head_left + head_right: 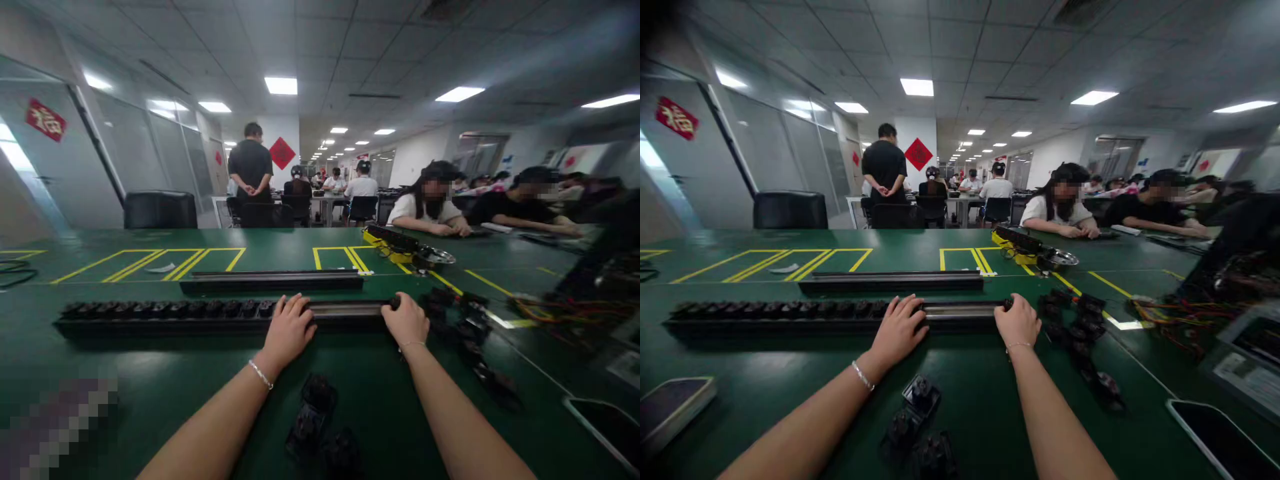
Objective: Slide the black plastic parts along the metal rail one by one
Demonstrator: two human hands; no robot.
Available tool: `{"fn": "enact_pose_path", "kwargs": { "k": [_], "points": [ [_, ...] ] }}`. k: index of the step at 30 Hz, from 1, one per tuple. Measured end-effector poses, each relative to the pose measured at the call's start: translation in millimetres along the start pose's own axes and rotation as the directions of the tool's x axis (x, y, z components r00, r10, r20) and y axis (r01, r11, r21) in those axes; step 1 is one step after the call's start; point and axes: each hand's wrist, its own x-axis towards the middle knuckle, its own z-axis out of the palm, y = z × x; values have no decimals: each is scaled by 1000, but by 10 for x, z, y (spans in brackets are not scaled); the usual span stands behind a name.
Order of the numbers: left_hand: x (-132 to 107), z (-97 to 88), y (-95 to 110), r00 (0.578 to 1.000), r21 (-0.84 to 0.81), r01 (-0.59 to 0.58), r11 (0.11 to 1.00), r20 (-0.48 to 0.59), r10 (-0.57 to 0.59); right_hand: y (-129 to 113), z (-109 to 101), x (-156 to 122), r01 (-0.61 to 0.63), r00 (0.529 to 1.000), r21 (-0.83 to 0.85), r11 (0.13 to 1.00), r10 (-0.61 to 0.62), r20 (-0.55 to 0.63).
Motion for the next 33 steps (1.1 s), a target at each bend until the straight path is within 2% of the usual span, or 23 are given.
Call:
{"fn": "enact_pose_path", "kwargs": {
  "k": [8,15,23,33],
  "points": [
    [5,-8,10,1000,-6,-3,1000,-16,3,44,-13,32,5,1000,16,1000,-5,9],
    [9,-18,12,1000,-11,-7,1000,-29,7,129,64,41,16,995,72,997,-8,-103],
    [11,-19,19,999,-10,-9,1000,-31,9,140,39,77,-14,999,69,998,17,-38],
    [6,-10,13,999,-20,-10,1000,-43,9,156,13,104,-7,1000,66,998,9,-26]
  ]
}}
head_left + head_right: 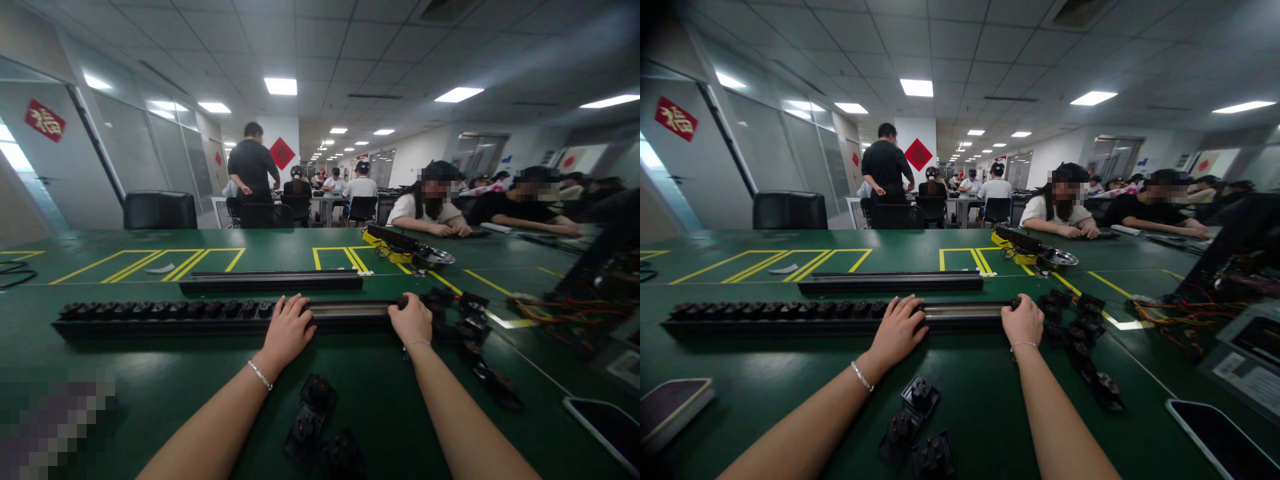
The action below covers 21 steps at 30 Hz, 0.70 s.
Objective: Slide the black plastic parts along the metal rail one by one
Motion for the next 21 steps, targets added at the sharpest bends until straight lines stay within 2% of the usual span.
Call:
{"fn": "enact_pose_path", "kwargs": {
  "k": [10,21],
  "points": [
    [1,-12,2,1000,11,0,1000,14,0,-8,-74,19,-67,997,25,997,65,51],
    [3,-18,5,1000,-13,0,1000,-2,-1,23,-110,34,-120,992,77,990,116,56]
  ]
}}
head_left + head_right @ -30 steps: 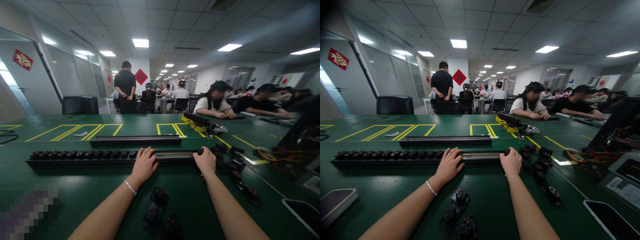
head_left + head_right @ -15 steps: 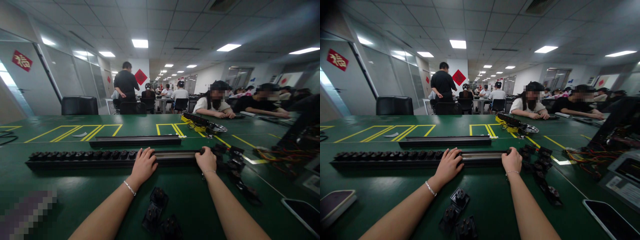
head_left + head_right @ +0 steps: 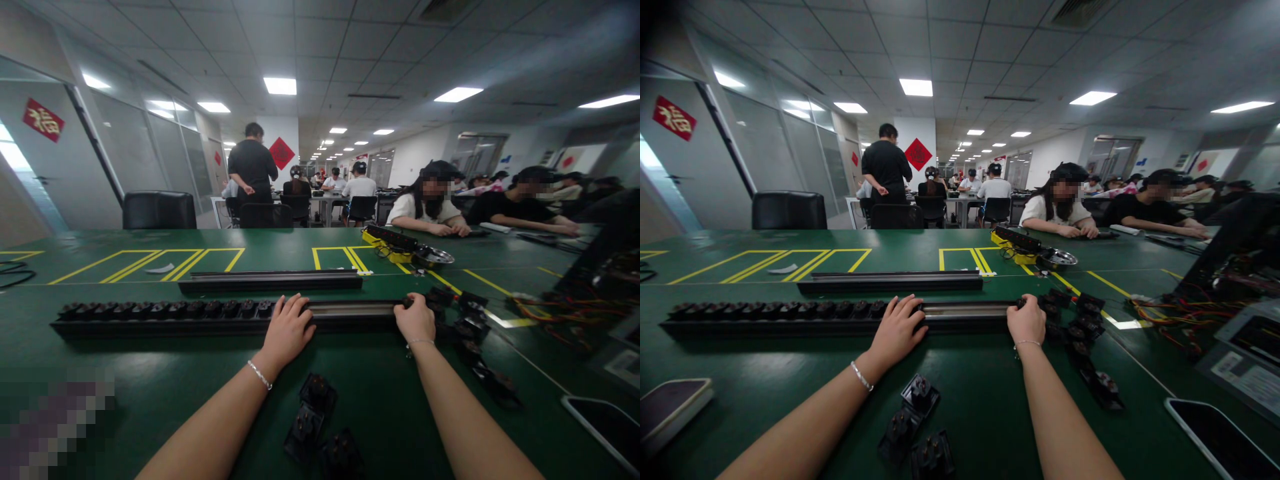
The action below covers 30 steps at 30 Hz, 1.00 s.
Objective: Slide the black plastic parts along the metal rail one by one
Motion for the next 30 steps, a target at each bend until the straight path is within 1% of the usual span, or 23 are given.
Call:
{"fn": "enact_pose_path", "kwargs": {
  "k": [7,10,17,23,30],
  "points": [
    [0,0,-2,1000,19,1,1000,25,-2,34,9,51,-25,1000,8,1000,25,0],
    [-3,0,-4,1000,24,0,1000,28,-1,63,27,73,-14,1000,28,1000,14,-7],
    [-1,2,-1,1000,4,-1,1000,4,1,120,68,101,-26,1000,102,994,26,1],
    [-4,9,-5,1000,3,4,1000,3,-4,160,61,123,-17,999,129,991,23,-49],
    [1,12,1,1000,-3,6,1000,-5,-6,167,53,125,-50,998,130,990,55,-34]
  ]
}}
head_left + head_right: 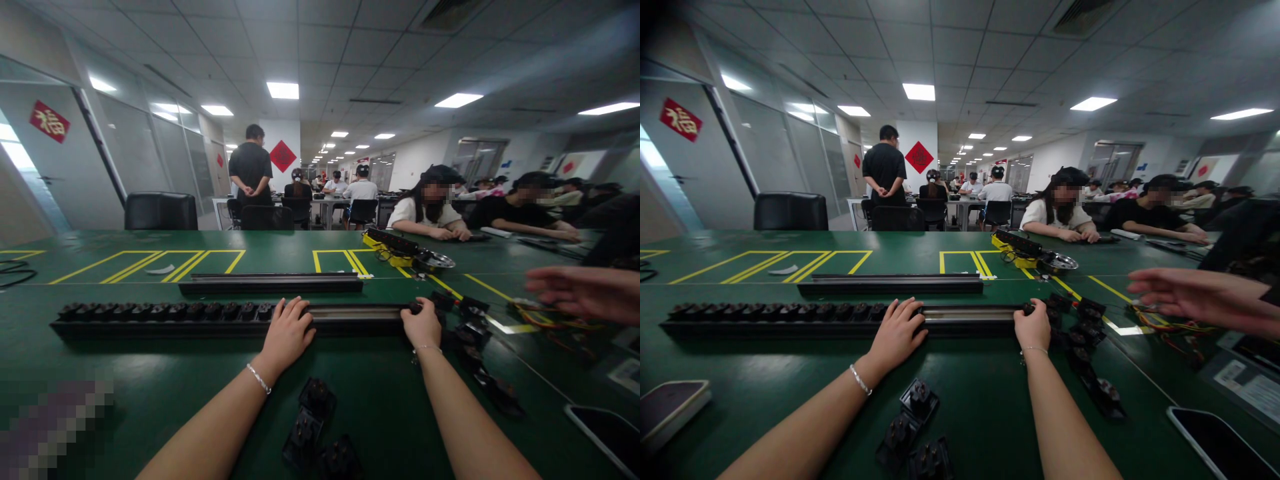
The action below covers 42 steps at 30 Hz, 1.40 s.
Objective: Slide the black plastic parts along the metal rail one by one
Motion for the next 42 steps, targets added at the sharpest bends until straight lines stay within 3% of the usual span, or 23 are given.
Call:
{"fn": "enact_pose_path", "kwargs": {
  "k": [25,42],
  "points": [
    [2,-10,3,999,30,-6,1000,34,5,57,35,47,-19,1000,-1,1000,19,6],
    [-5,4,-9,1000,31,-11,999,11,11,230,19,190,-24,994,54,998,30,-103]
  ]
}}
